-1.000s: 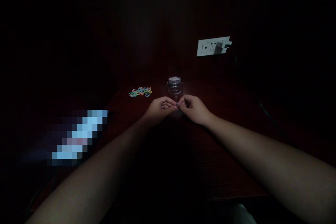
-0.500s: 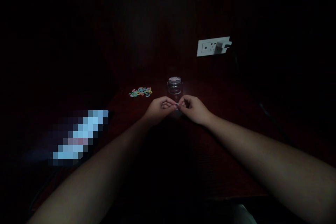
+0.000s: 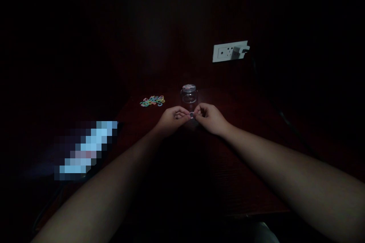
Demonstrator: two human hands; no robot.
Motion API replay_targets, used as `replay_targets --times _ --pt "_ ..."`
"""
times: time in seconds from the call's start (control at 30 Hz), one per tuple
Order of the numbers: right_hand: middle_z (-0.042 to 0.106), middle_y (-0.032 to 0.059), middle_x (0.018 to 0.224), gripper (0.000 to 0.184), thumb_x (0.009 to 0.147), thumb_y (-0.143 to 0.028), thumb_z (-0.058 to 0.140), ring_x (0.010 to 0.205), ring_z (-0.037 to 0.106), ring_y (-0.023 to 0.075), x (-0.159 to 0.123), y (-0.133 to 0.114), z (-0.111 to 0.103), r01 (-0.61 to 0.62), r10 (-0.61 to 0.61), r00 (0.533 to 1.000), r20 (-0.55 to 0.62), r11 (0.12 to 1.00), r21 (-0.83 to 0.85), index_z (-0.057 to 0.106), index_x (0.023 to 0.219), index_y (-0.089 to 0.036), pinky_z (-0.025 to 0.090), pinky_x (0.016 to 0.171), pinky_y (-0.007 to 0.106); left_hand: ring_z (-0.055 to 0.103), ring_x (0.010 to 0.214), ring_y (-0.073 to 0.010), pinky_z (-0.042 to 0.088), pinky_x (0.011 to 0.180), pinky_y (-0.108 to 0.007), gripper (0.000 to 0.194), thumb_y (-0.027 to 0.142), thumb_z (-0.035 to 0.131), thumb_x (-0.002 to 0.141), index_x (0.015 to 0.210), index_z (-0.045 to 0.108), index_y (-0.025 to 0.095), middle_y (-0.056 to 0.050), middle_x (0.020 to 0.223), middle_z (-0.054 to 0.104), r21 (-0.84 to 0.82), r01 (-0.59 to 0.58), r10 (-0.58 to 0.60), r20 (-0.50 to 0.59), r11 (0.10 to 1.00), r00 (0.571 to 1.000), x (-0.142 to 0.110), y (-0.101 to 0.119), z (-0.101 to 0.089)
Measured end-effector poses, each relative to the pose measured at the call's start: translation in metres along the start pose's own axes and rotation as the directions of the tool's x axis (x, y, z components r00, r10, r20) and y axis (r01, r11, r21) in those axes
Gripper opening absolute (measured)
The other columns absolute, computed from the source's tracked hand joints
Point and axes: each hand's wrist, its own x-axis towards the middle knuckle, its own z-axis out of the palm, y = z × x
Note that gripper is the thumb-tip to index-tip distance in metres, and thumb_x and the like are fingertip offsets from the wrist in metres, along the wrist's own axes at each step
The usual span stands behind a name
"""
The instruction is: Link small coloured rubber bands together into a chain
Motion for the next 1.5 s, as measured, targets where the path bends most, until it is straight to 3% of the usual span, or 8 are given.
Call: replay_targets --times 0.63,1.03,1.5 --pt "0.049 -0.0022 0.060 0.007 0.071 -0.022 0.053 0.052 0.041 0.0079 -0.001 -0.001 0.001 0.038 -0.039 0.998 0.048 0.999 0.022 0.053 0.070 -0.015 0.032 0.050 0.022 0.051 0.056 -0.0068 0.038 0.053 -0.019 0.020 0.026 0.065 0.067 0.078 0.058 0.011 -0.001 0.067 0.059 0.040 0.004 -0.004 -0.005 0.999 1.000 -0.001 -0.001 0.000" --pt "0.049 -0.0028 0.058 0.007 0.072 -0.021 0.051 0.053 0.041 0.0080 -0.002 -0.001 0.002 0.065 -0.064 0.995 0.075 0.998 -0.015 0.053 0.069 -0.015 0.031 0.050 0.021 0.039 0.042 -0.0034 0.027 0.041 -0.015 0.004 0.016 0.055 0.065 0.067 0.053 0.013 0.005 0.051 0.049 0.039 0.069 -0.070 0.028 0.997 0.997 -0.006 0.008 0.001" --pt "0.044 -0.0036 0.058 0.008 0.072 -0.022 0.050 0.053 0.039 0.0083 0.001 0.000 -0.004 0.077 -0.073 0.996 0.046 0.993 -0.090 0.051 0.067 -0.016 0.029 0.050 0.021 0.035 0.044 -0.0040 0.025 0.042 -0.016 0.005 0.017 0.053 0.065 0.067 0.051 0.014 0.006 0.051 0.042 0.088 0.008 -0.005 -0.025 0.996 1.000 -0.003 0.004 -0.002"
